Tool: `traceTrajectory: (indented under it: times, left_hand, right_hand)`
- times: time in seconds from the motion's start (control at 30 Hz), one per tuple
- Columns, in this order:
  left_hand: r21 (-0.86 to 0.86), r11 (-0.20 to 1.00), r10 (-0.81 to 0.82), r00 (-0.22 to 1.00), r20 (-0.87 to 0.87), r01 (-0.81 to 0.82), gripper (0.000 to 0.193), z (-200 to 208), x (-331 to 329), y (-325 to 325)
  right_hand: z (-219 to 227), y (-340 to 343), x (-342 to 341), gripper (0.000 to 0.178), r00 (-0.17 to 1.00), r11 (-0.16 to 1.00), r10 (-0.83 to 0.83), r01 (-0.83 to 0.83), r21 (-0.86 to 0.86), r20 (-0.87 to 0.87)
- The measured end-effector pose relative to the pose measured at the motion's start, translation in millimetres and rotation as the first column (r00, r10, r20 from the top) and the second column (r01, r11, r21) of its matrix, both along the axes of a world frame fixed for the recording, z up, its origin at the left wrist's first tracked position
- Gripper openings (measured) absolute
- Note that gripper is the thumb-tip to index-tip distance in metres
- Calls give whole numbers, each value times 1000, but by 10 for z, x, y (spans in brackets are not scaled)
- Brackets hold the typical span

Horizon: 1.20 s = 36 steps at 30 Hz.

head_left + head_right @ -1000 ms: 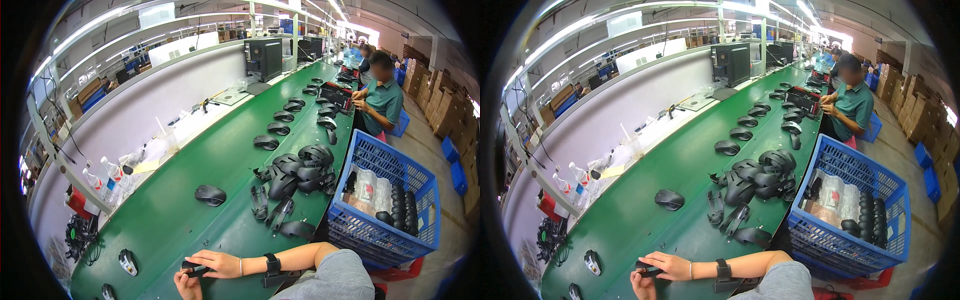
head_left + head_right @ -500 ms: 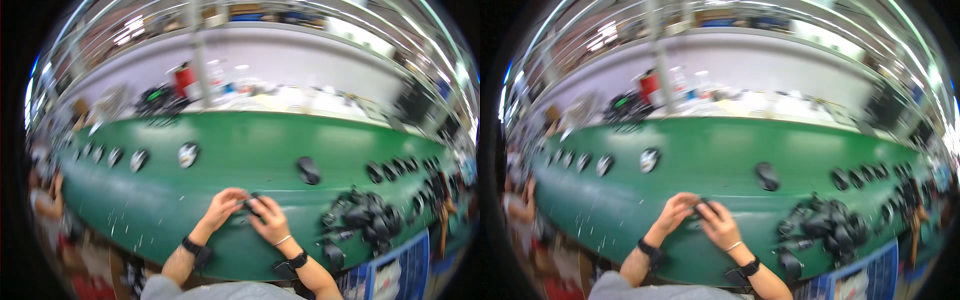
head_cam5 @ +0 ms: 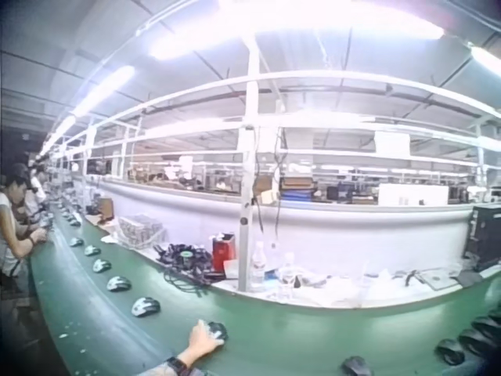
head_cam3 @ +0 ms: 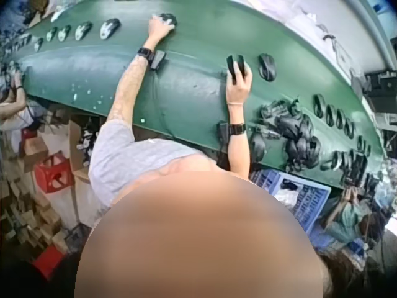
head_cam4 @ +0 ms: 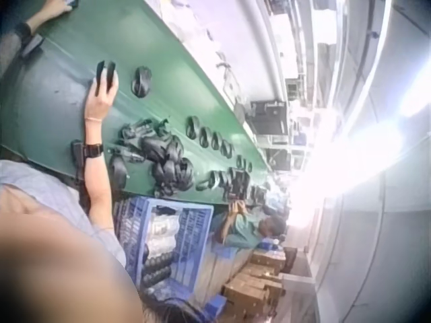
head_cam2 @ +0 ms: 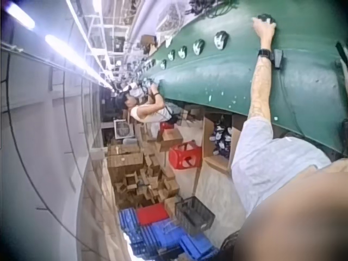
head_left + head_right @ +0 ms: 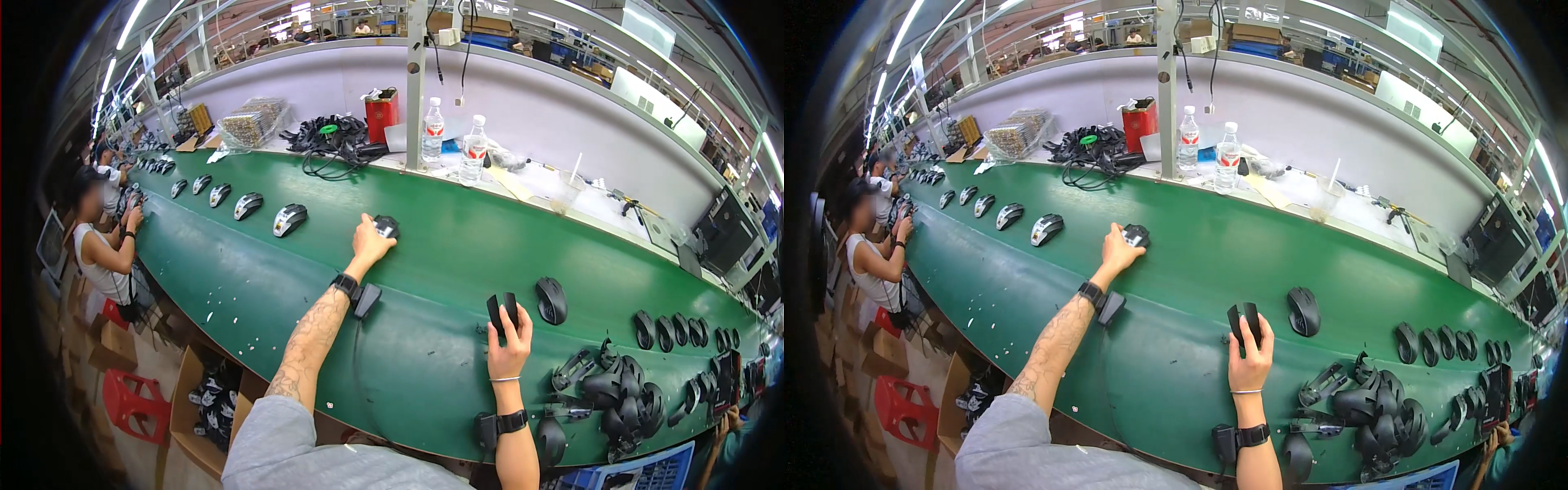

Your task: The person assembles computer mice by hand at a factory workstation. They pick up black mouse shells from a blue crate and snap them onto the internal components of the mice lined up on the green table. The person handles the mice one at a time, fitting the shells and placing the completed units back on the table.

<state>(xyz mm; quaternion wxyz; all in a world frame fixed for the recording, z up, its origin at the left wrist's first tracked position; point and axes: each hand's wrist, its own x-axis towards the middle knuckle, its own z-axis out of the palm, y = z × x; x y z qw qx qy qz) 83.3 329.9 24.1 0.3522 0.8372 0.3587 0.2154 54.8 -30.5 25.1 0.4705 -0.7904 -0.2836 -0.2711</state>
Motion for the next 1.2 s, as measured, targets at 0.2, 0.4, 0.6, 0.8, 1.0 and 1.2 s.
traceTrajectory:
  times: [0.2, 0.4, 0.6, 0.8, 1.0, 1.2]
  left_hand:
    - [-570, 792, 27, 920, 392, 220, 67, -138, -574, -883]
    - [-919, 74, 103, 913, 394, 388, 39, 94, -1084, -1403]
    - [-851, 131, 98, 848, 522, 509, 35, 71, -1108, -1458]
    - [-839, 311, 107, 861, 498, 447, 44, 24, -1094, -1497]
    - [-705, 467, 10, 794, 608, 534, 37, 26, -1083, -1666]
    - [-719, 286, 5, 750, 662, 633, 37, -27, -1176, -1846]
  right_hand:
    - [-52, 4, 14, 40, 998, 997, -46, 47, -53, 30]
    - [10, -2, -22, 41, 964, 950, -193, 230, -211, 183]
    - [28, 64, -55, 51, 991, 996, -94, 93, -20, -96]
    - [68, 130, -94, 66, 999, 999, -35, 34, -41, -18]
    - [102, 298, -450, 69, 973, 983, 179, -183, -14, -144]
    - [91, 401, -566, 62, 967, 982, 188, -188, 17, -170]
